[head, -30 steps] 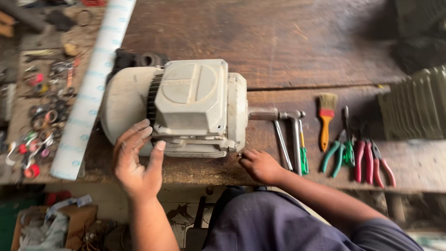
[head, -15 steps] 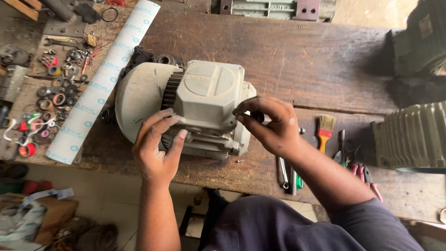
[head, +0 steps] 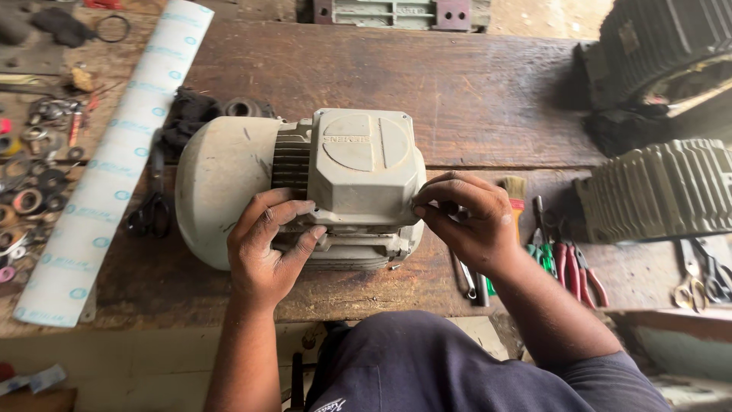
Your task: The person brushes dust off a white electric motor terminal box cover with a paintbrush, then places the cover onto the motor housing and tightens its screws using a green-handled screwdriver, repositioning the motor on the workbench as they work.
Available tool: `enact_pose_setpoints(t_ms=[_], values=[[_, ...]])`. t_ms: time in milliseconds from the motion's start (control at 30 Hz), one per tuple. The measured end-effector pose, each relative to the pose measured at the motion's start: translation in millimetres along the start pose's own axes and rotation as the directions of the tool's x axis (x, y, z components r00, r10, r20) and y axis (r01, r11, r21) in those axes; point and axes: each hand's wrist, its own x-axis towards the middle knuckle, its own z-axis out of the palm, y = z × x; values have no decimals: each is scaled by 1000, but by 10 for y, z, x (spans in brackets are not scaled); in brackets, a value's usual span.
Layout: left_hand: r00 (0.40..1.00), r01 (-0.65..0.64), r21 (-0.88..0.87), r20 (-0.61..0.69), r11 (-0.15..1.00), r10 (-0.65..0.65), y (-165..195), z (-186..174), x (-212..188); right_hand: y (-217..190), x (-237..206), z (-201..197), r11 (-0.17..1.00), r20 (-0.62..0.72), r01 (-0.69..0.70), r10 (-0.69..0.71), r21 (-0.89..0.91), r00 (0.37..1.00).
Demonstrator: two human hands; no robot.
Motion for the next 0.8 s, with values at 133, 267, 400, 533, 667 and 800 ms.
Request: enact_pose_setpoints(t_ms=[133, 267, 400, 533, 667, 800], values=[[999, 9, -54, 41, 999, -7, -41, -22, 23, -81, 23, -101, 999, 82, 46, -44, -21, 996], [998, -11, -65, 54, 998, 15, -82, -16, 37, -125, 48, -145, 994, 147, 23, -7, -108, 989], [997, 23, -155, 78, 988, -11, -115, 13, 54, -150, 78, -179, 986, 187, 21, 10, -164, 982], [997, 21, -155, 78, 988, -9, -116, 14, 51, -169, 114, -207, 987, 176, 111, -90, -116, 980], [998, -7, -108, 69, 994, 15, -111, 0, 56, -198, 139, -224, 986, 208, 100, -72, -132, 976], [998, -15, -98, 62, 995, 21, -94, 0, 56, -228, 133, -218, 983, 222, 18, 23, -182, 975]])
